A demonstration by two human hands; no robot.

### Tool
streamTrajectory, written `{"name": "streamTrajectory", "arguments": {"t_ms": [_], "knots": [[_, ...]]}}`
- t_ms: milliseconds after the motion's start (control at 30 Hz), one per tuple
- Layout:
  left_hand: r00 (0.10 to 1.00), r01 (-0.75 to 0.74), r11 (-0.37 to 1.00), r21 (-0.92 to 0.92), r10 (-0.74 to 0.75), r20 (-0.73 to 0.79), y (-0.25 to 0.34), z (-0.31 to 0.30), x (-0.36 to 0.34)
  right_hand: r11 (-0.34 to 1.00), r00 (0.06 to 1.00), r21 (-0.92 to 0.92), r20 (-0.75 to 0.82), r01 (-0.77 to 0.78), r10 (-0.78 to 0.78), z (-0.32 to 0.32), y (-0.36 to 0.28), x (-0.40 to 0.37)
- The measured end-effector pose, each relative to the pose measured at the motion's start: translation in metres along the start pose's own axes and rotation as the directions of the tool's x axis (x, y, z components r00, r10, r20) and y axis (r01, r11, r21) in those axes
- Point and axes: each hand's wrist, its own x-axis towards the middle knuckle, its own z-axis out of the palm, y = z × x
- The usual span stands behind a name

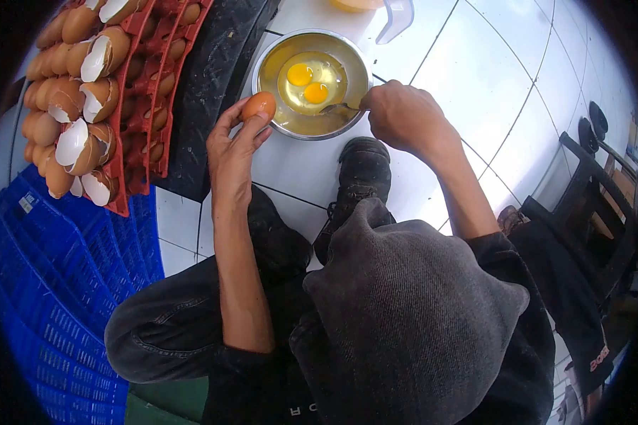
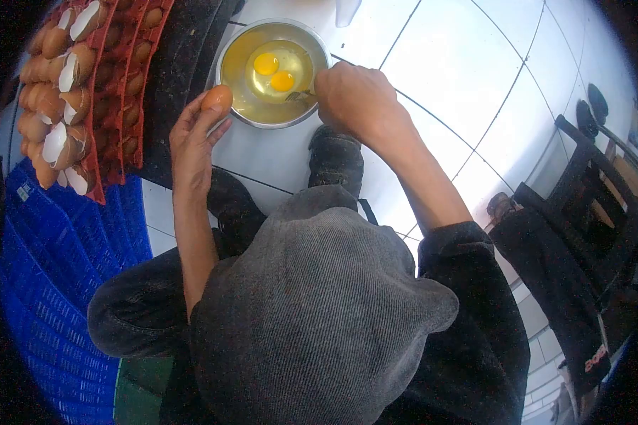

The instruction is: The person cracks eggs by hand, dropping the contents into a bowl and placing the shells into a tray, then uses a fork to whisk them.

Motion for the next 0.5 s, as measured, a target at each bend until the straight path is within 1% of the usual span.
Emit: {"name": "streamTrajectory", "arguments": {"t_ms": [100, 200, 300, 400, 500], "knots": [[1.000, 0.002, 1.000, 0.015, -0.002, -0.004, 0.0005, -0.0003, -0.0002, 0.999, 0.996, -0.018, -0.077, 0.038, -0.040, 0.0033, 0.0007, -0.0010], [1.000, -0.002, 1.000, 0.016, 0.002, 0.002, 0.0005, -0.0004, 0.0000, 0.999, 0.999, -0.037, -0.031, 0.022, -0.024, -0.0004, -0.0009, -0.0026], [1.000, -0.009, 1.000, 0.010, 0.009, 0.004, 0.0009, -0.0002, -0.0007, 1.000, 0.999, -0.020, -0.045, 0.005, -0.006, -0.0022, -0.0023, -0.0050], [1.000, -0.003, 1.000, 0.016, 0.004, -0.009, 0.0005, 0.0007, -0.0008, 0.999, 0.999, -0.042, 0.031, -0.026, 0.028, -0.0066, -0.0036, -0.0044], [1.000, -0.003, 1.000, 0.002, 0.003, 0.002, -0.0002, -0.0005, 0.0004, 0.999, 0.999, -0.032, 0.020, -0.025, 0.026, -0.0046, -0.0032, -0.0044]]}}
